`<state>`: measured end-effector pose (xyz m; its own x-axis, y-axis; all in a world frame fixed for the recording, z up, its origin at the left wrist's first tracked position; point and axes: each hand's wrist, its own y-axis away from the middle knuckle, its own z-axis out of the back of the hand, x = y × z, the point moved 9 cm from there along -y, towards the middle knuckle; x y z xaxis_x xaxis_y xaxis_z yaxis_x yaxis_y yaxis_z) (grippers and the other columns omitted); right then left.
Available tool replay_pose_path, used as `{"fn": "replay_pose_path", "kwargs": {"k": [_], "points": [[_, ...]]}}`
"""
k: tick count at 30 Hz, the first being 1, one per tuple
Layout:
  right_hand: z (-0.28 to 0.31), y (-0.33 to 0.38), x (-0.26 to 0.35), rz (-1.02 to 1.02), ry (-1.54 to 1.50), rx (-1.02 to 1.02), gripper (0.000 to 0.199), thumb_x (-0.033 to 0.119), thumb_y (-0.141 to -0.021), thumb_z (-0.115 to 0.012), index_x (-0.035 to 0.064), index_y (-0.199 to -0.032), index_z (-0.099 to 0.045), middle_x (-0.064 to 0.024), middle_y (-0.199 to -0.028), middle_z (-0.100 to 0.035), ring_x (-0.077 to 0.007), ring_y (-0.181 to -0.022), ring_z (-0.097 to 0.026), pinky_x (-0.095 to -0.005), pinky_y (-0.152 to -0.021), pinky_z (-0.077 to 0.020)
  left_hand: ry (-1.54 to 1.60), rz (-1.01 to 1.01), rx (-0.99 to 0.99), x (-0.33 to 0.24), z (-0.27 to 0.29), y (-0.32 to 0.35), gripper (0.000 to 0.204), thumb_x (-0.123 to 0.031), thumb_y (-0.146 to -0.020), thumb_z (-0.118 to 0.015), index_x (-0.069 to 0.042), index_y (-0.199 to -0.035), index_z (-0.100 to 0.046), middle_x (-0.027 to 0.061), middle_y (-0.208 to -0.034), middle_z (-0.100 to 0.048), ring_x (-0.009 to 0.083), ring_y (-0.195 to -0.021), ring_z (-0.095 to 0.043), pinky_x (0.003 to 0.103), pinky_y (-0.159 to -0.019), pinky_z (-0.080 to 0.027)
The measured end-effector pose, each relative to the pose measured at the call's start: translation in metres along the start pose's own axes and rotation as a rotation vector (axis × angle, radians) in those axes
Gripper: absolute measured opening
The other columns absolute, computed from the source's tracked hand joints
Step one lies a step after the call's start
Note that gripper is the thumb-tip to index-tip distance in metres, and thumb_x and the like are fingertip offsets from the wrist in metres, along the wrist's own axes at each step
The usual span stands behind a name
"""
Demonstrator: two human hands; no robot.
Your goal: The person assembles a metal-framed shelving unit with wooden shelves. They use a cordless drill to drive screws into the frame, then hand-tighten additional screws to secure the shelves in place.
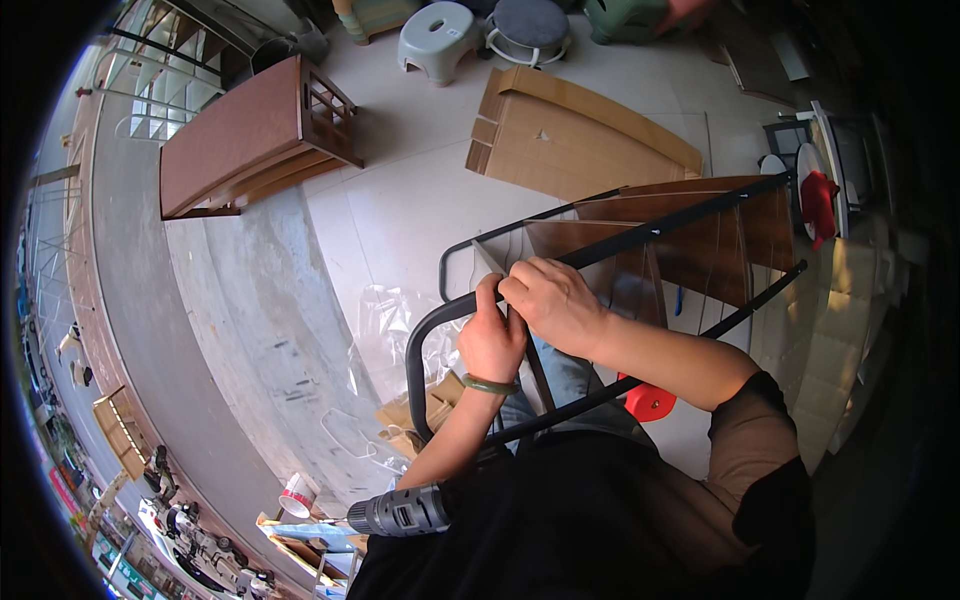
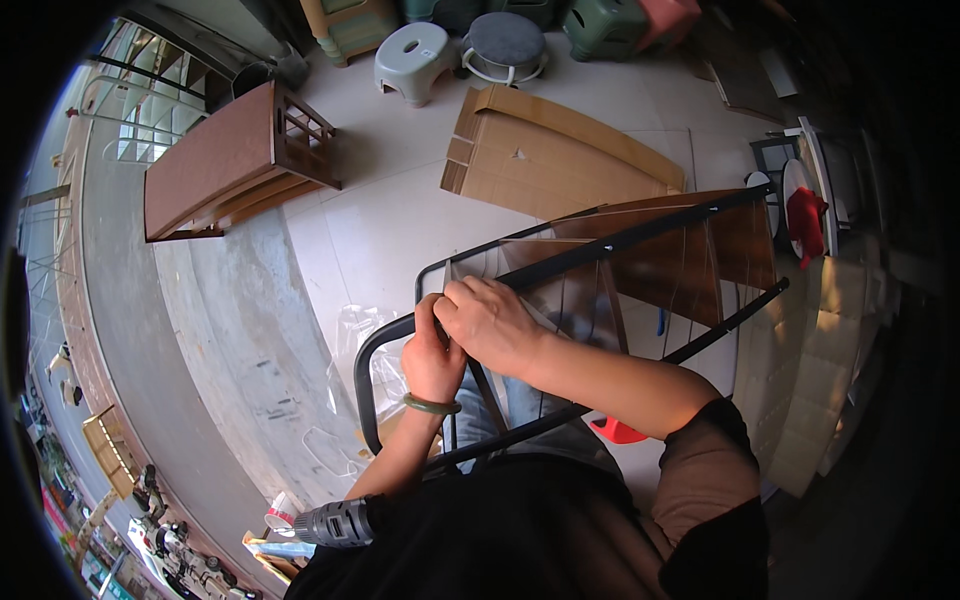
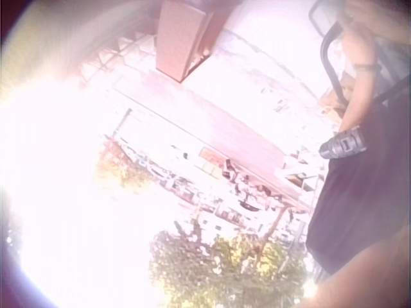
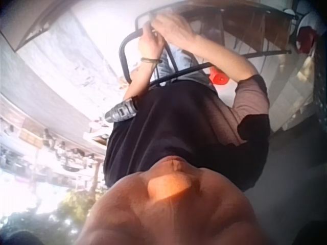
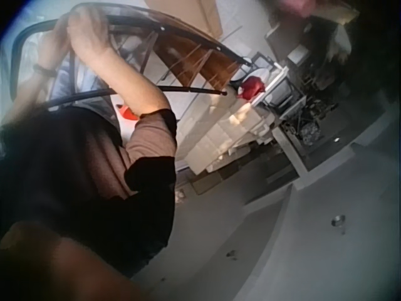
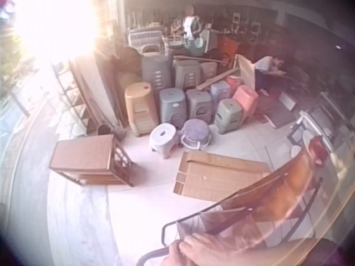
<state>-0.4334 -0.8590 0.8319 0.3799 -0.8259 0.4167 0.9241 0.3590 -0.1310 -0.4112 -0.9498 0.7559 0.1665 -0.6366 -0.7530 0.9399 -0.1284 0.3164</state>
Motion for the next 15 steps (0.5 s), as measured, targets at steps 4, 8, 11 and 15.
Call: {"fn": "replay_pose_path", "kwargs": {"k": [4,8,11,15], "points": [[-0.0026,0.0009,0.0063,0.074,0.139,-0.032,0.01,0.012,-0.071,-0.062,0.0067,-0.08,-0.06,-0.0058,-0.079,-0.055,-0.0218,-0.075,-0.059,-0.0344,-0.069,-0.0507,-0.001,-0.018,-0.014,-0.0015,0.0012,-0.0001,0.046,-0.016,-0.084,-0.065,-0.014,-0.127,-0.048,0.0187,-0.074,-0.067,0.0413,-0.069,-0.066,0.045,-0.058,-0.05],[-0.0015,0.003,0.0097,0.104,0.199,-0.093,0.009,0.012,-0.07,-0.062,0.0074,-0.078,-0.06,-0.0041,-0.075,-0.053,-0.0204,-0.072,-0.057,-0.0325,-0.065,-0.0476,0.018,-0.025,-0.016,-0.0005,0.0004,-0.0002,0.046,-0.016,-0.084,-0.065,-0.014,-0.128,-0.048,0.0199,-0.076,-0.067,0.0426,-0.072,-0.066,0.046,-0.059,-0.051],[0.0013,0.0018,0.0097,0.116,0.206,-0.144,0.009,0.014,-0.071,-0.063,0.0082,-0.077,-0.06,-0.0031,-0.073,-0.052,-0.0195,-0.071,-0.056,-0.0318,-0.064,-0.0455,0.006,-0.027,-0.026,-0.0015,0.0012,-0.0005,0.049,-0.015,-0.084,-0.065,-0.014,-0.13,-0.047,0.0186,-0.074,-0.067,0.0407,-0.069,-0.066,0.045,-0.058,-0.05],[0.0042,0.0014,0.0041,0.015,0.16,-0.1,0.013,0.019,-0.078,-0.067,0.0087,-0.08,-0.06,-0.0044,-0.075,-0.054,-0.021,-0.072,-0.057,-0.0343,-0.065,-0.0464,0.062,0.041,-0.028,0.0006,0.0045,0.0089,0.055,-0.01,-0.082,-0.068,-0.013,-0.133,-0.047,0.0128,-0.065,-0.061,0.0313,-0.058,-0.063,0.039,-0.053,-0.047]]}}
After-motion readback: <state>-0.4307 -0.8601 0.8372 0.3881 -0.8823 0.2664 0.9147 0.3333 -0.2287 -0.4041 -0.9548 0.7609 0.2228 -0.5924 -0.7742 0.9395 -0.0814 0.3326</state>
